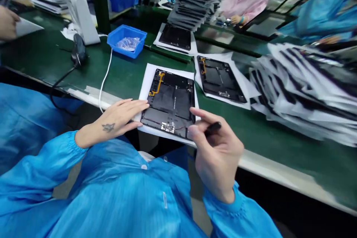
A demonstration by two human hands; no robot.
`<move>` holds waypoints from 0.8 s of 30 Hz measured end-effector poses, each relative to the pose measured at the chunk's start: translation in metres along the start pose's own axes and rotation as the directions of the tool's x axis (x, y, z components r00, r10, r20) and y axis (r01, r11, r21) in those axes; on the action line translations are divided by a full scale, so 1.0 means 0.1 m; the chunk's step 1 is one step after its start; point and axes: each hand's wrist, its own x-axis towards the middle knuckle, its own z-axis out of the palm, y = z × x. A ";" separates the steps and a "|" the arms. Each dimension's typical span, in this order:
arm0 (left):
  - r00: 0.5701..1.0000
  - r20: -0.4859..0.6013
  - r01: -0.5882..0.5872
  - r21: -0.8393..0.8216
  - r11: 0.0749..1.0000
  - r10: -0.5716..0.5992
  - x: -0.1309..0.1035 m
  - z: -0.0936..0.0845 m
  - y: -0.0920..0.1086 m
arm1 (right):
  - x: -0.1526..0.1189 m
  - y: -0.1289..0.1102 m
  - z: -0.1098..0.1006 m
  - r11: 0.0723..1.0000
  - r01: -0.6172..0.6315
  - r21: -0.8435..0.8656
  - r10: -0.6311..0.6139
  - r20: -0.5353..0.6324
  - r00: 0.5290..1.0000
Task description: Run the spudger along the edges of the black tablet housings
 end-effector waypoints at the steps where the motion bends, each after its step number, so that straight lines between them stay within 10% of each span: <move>1: 1.000 0.012 0.024 0.005 1.000 -0.024 -0.01 -0.02 0.03 | -0.06 0.05 -0.03 0.996 -0.032 0.082 0.033 -0.015 0.999; 24: 0.998 0.020 0.043 0.388 0.921 -0.054 -0.11 -0.29 0.52 | -0.41 0.52 -0.21 0.915 0.217 0.339 -0.271 0.121 0.955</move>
